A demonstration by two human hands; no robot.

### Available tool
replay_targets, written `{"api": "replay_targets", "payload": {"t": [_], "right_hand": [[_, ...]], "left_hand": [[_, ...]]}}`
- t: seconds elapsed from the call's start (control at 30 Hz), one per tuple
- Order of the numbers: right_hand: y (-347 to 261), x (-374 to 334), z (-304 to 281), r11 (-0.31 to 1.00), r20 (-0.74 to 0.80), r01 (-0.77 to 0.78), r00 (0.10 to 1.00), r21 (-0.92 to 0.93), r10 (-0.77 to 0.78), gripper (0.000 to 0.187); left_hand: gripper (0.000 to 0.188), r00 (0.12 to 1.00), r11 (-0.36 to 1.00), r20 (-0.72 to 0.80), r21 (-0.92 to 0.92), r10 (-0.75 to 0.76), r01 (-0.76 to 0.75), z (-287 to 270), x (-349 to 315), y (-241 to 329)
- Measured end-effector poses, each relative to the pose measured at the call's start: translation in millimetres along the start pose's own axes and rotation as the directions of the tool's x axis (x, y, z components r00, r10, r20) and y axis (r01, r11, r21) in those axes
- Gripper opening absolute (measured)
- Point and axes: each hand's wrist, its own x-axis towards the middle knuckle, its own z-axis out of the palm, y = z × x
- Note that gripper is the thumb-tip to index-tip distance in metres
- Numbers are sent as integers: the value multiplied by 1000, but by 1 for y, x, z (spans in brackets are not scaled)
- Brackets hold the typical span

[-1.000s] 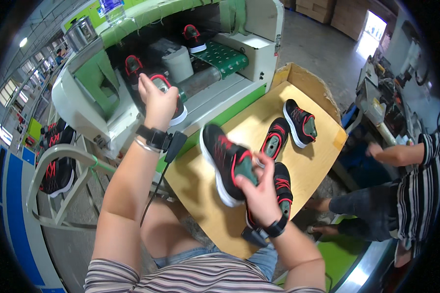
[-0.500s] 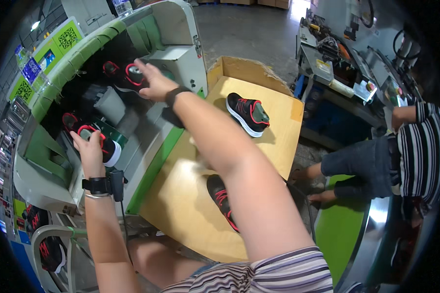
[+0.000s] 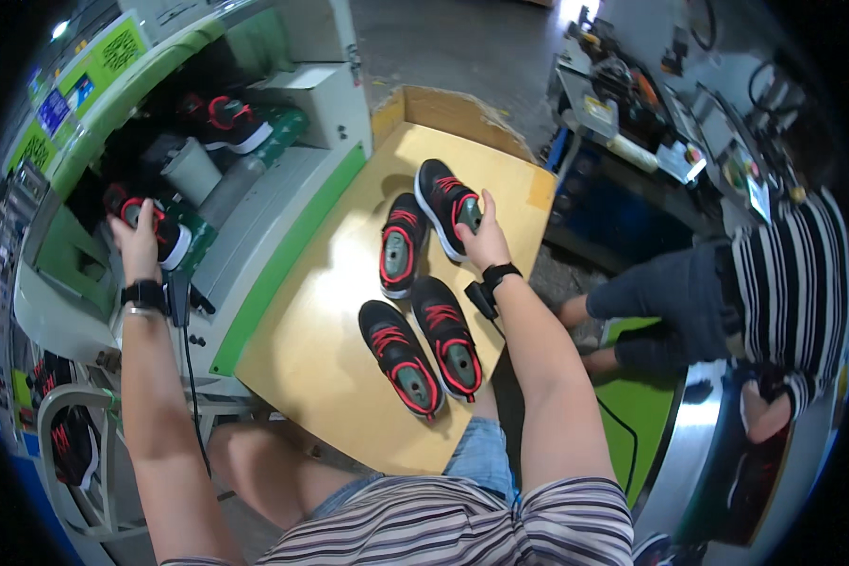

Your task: The recorder is sorting and placing shoes onto a conveyor belt for processing in a manufacturing facility.

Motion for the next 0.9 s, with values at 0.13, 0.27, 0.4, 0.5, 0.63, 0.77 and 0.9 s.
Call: {"api": "replay_targets", "payload": {"t": [0.13, 0.27, 0.4, 0.5, 0.63, 0.77, 0.9], "right_hand": [[32, -79, -58, 996, -90, -56, 995, -74, 49, 83], [40, -152, -78, 991, -172, -11, 984, 132, 34, 82], [38, -195, -77, 980, -187, -1, 981, 198, 39, 81], [36, -202, -76, 988, -212, -26, 976, 154, 59, 79], [50, -191, -69, 943, -112, -27, 991, 331, 68, 78], [32, -173, -83, 711, -35, -180, 961, 679, 276, 65], [-50, -175, -98, 596, -29, -108, 976, 795, 214, 58]], "left_hand": [[89, 934, 927, 126, 133, 335, -350, 25, -101, 26], [86, 874, 894, 401, 230, 273, -385, -14, -209, 27], [90, 761, 921, 644, 337, -74, -195, -23, -273, -12], [88, 640, 912, 753, 356, -151, -203, -22, -308, -40], [89, 554, 915, 801, 370, -226, -161, -15, -340, -38], [92, 558, 926, 796, 358, -234, -123, -11, -340, -20], [93, 614, 975, 783, 199, -99, -97, -2, -324, 28]]}}
